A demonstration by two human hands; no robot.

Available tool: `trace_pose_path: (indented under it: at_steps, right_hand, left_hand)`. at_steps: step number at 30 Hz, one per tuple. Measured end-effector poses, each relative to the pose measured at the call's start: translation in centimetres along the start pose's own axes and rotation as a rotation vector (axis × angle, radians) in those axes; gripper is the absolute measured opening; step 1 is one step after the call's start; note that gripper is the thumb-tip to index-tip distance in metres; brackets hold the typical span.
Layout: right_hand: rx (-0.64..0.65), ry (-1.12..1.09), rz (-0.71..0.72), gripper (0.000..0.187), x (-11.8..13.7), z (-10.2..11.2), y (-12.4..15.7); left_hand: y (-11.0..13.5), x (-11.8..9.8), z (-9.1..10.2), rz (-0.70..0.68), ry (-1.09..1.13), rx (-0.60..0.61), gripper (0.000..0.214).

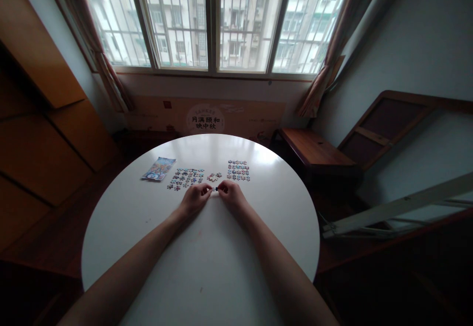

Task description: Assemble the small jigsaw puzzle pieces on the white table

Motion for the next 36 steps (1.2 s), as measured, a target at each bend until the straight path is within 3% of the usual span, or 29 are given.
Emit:
trace_pose_path:
  at_steps: [36]
  right_hand:
    - [0.012,0.009,-0.008,0.01,-0.05,-0.02,-0.07]
  left_hand:
    - [0.01,0.13,-0.03,-0.034,-0.033,-0.007,0.021]
Point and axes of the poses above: each hand's wrist, its own y-axis away from the middle knuckle, its own z-axis out of the back of the hand, x = y × z, the point moved 2 cm from there along -y, towards the middle knuckle
